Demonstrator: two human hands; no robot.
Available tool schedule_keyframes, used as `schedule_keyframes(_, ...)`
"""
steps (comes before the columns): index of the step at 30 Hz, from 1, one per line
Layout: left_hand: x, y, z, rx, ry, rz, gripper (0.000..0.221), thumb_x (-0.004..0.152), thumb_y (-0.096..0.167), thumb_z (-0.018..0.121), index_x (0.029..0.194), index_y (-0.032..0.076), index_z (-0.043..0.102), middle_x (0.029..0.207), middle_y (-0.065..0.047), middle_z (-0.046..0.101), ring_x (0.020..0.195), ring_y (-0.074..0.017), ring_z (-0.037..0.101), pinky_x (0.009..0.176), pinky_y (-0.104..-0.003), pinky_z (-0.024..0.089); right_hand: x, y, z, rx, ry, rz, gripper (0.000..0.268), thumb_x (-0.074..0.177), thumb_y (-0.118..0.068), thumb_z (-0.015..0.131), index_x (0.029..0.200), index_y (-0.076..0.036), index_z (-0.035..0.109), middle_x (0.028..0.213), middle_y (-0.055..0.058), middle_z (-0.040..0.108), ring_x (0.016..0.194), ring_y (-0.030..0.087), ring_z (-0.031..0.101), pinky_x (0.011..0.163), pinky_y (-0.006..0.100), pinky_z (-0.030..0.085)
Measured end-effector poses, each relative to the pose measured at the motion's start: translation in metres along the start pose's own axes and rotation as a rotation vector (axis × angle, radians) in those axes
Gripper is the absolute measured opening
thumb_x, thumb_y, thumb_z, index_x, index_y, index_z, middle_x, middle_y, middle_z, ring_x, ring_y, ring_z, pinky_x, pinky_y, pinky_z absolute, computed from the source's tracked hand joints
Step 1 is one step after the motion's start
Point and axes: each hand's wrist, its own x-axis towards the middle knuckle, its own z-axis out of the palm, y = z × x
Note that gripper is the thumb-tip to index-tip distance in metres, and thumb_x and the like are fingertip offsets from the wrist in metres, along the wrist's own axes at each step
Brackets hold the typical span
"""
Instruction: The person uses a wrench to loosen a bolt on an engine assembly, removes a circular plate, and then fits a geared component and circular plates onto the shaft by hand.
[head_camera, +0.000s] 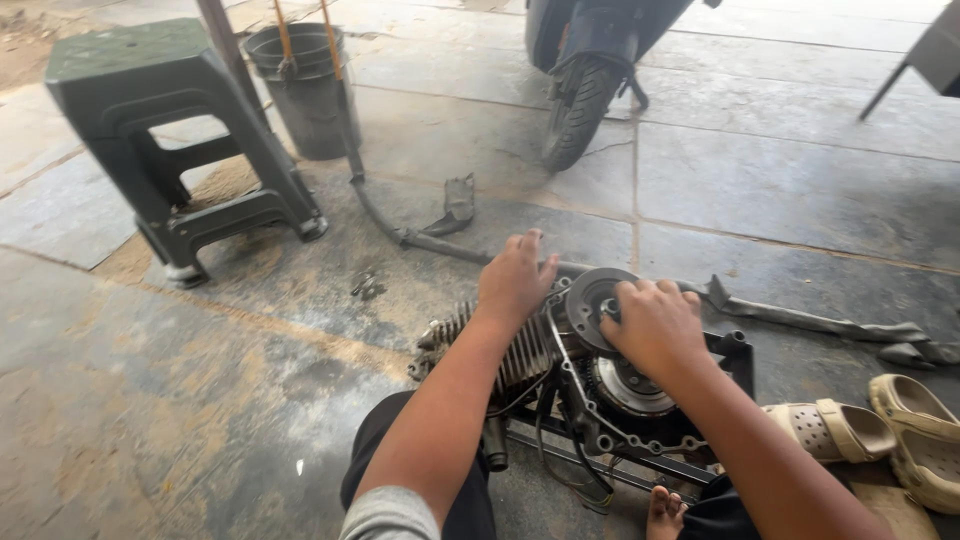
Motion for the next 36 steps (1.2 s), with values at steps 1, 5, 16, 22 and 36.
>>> schedule_keyframes(1, 0.002, 0.002, 0.002, -0.018, -0.034, -0.014, 0.052, 0.100, 0.037, 0.056, 0.139, 0.003, 0.052, 0.124, -0.019, 0.065, 0.089, -0.0255, 0.073, 0.064, -0.035, 0.060, 0.000, 0.003, -0.001, 0.004, 0.025, -0.021, 0.040, 0.089, -0.042, 0.066, 0.114, -0.011, 0.070, 0.117, 0.008, 0.071, 0.123, 0.026, 0.060, 0.108, 0.049, 0.042)
schedule_keyframes(5, 0.003, -0.002, 0.009, -0.024, -0.044, -0.003, 0.052, 0.100, 0.036, 0.056, 0.139, 0.002, 0.053, 0.127, -0.020, 0.065, 0.094, -0.0267, 0.074, 0.069, -0.036, 0.062, 0.004, 0.009, 0.007, 0.095, 0.112, -0.099, 0.039, 0.084, -0.037, 0.069, 0.113, -0.011, 0.072, 0.114, 0.009, 0.072, 0.118, 0.027, 0.063, 0.105, 0.048, 0.042)
schedule_keyframes(16, 0.002, -0.001, 0.009, 0.022, -0.065, 0.011, 0.052, 0.100, 0.037, 0.055, 0.138, 0.001, 0.054, 0.127, -0.021, 0.064, 0.093, -0.0266, 0.074, 0.070, -0.037, 0.062, 0.006, 0.019, 0.010, 0.158, 0.141, -0.118, 0.036, 0.085, -0.033, 0.067, 0.114, -0.012, 0.072, 0.111, 0.009, 0.072, 0.116, 0.026, 0.064, 0.104, 0.047, 0.042)
schedule_keyframes(22, 0.000, 0.005, 0.008, 0.064, -0.067, 0.033, 0.051, 0.100, 0.038, 0.056, 0.137, 0.003, 0.055, 0.124, -0.019, 0.065, 0.088, -0.0240, 0.073, 0.065, -0.035, 0.061, 0.003, 0.020, 0.008, 0.165, 0.183, -0.134, 0.037, 0.083, -0.031, 0.068, 0.115, -0.012, 0.072, 0.111, 0.010, 0.072, 0.116, 0.026, 0.064, 0.104, 0.048, 0.042)
schedule_keyframes(36, 0.000, 0.003, 0.009, 0.076, -0.073, 0.082, 0.042, 0.102, 0.036, 0.055, 0.123, 0.001, 0.064, 0.116, -0.017, 0.067, 0.088, -0.0252, 0.074, 0.065, -0.035, 0.061, 0.007, 0.015, 0.012, 0.121, 0.075, -0.129, 0.038, 0.088, -0.037, 0.074, 0.117, -0.013, 0.072, 0.111, 0.009, 0.074, 0.112, 0.024, 0.066, 0.103, 0.048, 0.045)
